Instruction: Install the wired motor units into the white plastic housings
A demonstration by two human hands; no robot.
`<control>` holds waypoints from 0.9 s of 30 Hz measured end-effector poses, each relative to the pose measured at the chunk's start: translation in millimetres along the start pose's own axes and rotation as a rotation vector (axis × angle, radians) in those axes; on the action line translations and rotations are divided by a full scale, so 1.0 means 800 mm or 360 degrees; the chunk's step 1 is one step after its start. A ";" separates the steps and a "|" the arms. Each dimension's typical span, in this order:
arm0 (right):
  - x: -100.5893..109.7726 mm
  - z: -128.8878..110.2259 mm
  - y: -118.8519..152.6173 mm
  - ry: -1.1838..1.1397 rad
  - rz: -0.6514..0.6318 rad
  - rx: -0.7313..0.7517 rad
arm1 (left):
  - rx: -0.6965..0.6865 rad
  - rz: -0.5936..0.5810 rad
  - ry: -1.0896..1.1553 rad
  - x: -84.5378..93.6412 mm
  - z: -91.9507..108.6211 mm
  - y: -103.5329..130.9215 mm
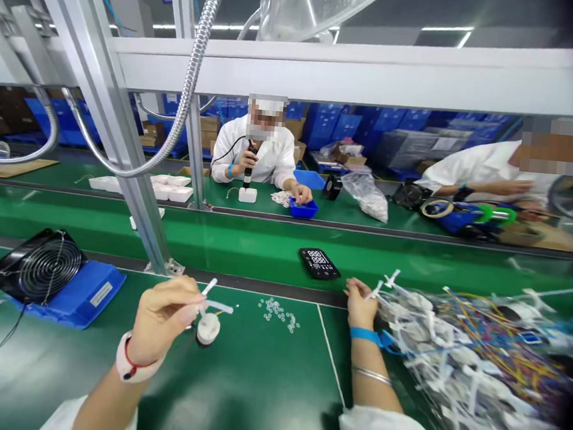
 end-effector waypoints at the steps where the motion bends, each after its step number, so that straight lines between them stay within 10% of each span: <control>1: -0.001 0.001 0.001 0.0021 -0.0020 0.0012 | 0.0104 0.0026 0.0092 0.002 -0.014 0.006; 7: -0.006 -0.007 0.009 0.0184 -0.0127 0.0104 | 0.1109 0.0269 -0.0130 0.035 -0.171 0.085; 11: -0.012 -0.017 0.016 0.0331 -0.0178 0.0165 | 0.1238 0.0193 -0.0372 0.062 -0.236 0.114; 27: -0.034 -0.029 0.031 0.0717 -0.0363 0.0236 | 0.1148 0.0087 -0.0685 0.082 -0.257 0.128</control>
Point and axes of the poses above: each hand's wrist, its own y-axis away from the middle knuckle, its own x-axis out of the back of the hand, z = x × y, the point moved 10 cm from there along -y, towards the middle knuckle, and after that the axes turned 3 degrees about -x, right-handed, at the moved point
